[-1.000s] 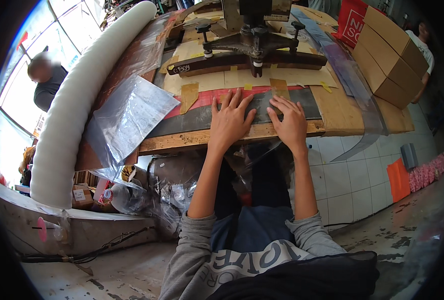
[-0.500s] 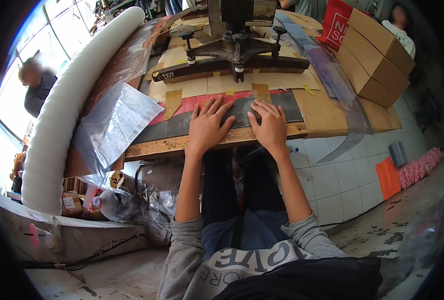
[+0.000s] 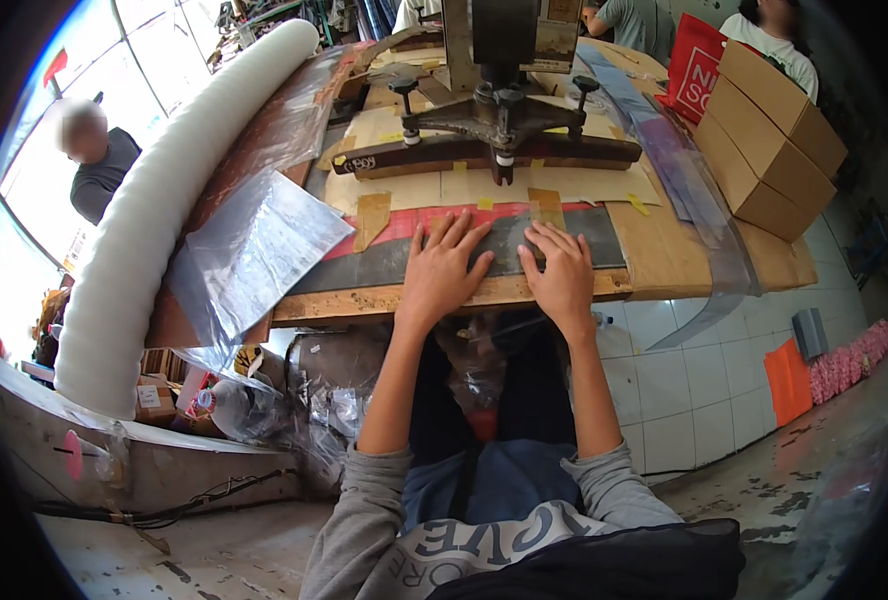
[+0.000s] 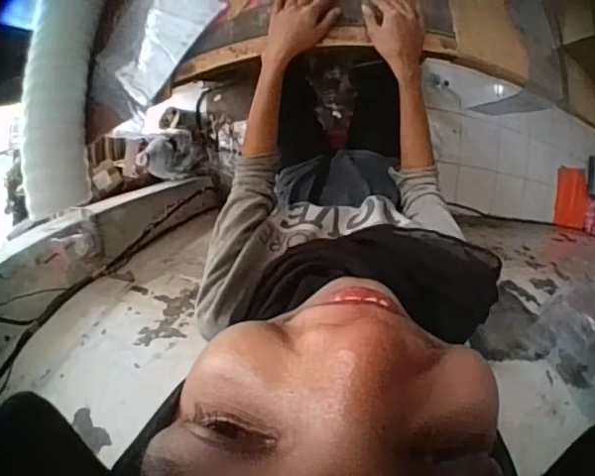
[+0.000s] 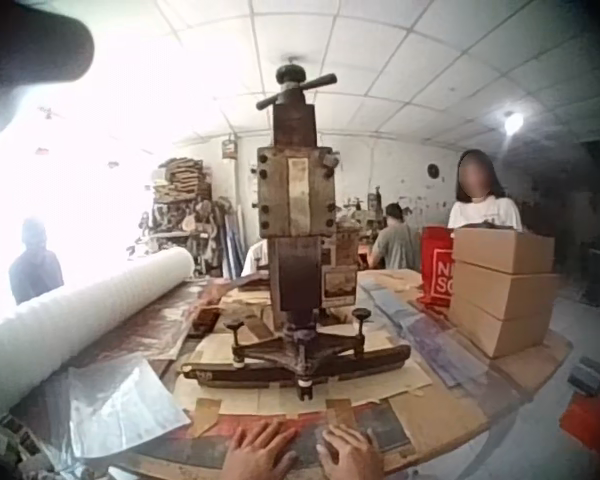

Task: The person uses a ruler to align material on a cutting board and operates a die-cutting machine to cut plastic sheets.

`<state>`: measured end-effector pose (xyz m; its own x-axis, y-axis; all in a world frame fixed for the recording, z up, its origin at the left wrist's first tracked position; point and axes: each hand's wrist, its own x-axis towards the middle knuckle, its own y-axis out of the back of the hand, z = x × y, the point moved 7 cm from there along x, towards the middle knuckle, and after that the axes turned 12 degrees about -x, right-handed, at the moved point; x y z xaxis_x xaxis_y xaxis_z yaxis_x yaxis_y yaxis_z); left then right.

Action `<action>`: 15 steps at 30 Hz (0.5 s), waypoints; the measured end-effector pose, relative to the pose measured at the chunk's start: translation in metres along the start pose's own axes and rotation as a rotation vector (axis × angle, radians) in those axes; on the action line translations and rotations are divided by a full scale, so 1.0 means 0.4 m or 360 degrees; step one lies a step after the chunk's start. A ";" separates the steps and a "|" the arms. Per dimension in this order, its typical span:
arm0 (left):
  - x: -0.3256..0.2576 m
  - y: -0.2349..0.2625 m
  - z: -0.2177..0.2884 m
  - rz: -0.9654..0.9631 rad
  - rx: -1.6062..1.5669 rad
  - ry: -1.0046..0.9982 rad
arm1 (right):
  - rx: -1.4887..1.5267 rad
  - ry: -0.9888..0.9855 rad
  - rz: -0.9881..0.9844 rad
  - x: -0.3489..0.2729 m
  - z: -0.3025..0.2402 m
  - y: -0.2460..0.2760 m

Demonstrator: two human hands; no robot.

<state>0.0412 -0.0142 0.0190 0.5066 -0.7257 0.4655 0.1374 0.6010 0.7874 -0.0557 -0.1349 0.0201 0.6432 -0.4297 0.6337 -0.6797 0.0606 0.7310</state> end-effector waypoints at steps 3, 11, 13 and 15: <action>0.001 0.002 0.001 0.0005 0.0023 0.0007 | 0.0016 0.0004 -0.0032 0.000 0.001 0.002; 0.011 0.013 0.001 0.0026 -0.0044 -0.0001 | 0.0018 -0.0020 -0.0029 0.004 0.002 0.000; 0.001 0.005 0.001 0.0040 -0.0030 -0.0011 | 0.0029 -0.0023 -0.0015 0.005 0.004 -0.001; 0.002 -0.001 -0.005 0.0055 -0.0002 -0.0025 | -0.0006 -0.0017 -0.0042 0.001 0.003 -0.011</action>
<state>0.0432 -0.0144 0.0180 0.4977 -0.7095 0.4989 0.1210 0.6263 0.7701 -0.0530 -0.1363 0.0168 0.6568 -0.4410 0.6116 -0.6613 0.0529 0.7483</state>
